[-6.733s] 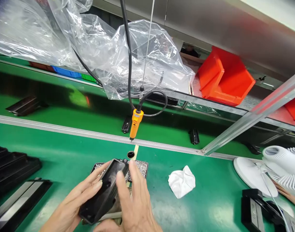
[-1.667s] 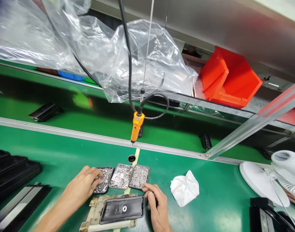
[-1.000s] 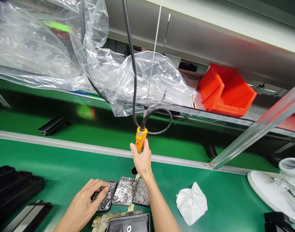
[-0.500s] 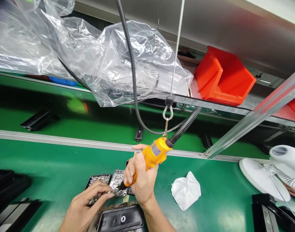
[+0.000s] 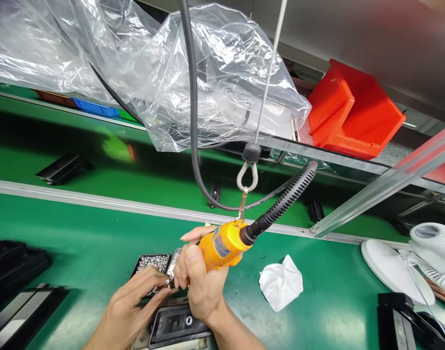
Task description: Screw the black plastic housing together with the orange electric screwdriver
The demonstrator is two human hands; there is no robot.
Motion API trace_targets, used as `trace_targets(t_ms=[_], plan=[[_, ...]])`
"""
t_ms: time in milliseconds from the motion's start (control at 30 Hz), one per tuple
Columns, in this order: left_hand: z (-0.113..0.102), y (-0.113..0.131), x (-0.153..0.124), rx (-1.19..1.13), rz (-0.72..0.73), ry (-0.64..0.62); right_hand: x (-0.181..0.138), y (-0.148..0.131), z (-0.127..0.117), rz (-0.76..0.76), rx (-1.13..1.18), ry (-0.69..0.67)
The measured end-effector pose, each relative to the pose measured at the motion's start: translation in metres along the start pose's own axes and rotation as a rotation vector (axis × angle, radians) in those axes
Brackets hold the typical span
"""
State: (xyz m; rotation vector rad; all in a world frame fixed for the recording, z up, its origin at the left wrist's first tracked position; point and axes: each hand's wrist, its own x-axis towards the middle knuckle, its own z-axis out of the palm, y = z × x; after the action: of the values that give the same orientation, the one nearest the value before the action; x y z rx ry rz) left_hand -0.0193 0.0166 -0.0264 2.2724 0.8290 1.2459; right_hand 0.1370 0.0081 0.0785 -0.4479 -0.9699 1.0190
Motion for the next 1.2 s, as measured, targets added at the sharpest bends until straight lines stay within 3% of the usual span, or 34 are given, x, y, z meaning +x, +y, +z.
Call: trace_targets(t_ms=[267,700,867,1100,1200], plan=[[0.000,0.000,0.000,0.067,0.023,-0.043,-0.006,0.008,-0.004,0.045,-0.056,-0.029],[0.003,0.008,-0.001,0.159,0.072,0.011,-0.005,0.012,0.001,0.155,-0.096,-0.001],[0.005,0.000,-0.003,0.106,0.003,0.021,-0.003,0.012,0.003,0.169,-0.110,0.004],[0.005,-0.007,-0.002,-0.105,-0.189,-0.114,-0.002,0.007,0.005,0.143,-0.111,0.029],[0.001,-0.008,-0.003,-0.098,-0.233,-0.080,0.004,0.006,0.000,0.128,-0.106,0.040]])
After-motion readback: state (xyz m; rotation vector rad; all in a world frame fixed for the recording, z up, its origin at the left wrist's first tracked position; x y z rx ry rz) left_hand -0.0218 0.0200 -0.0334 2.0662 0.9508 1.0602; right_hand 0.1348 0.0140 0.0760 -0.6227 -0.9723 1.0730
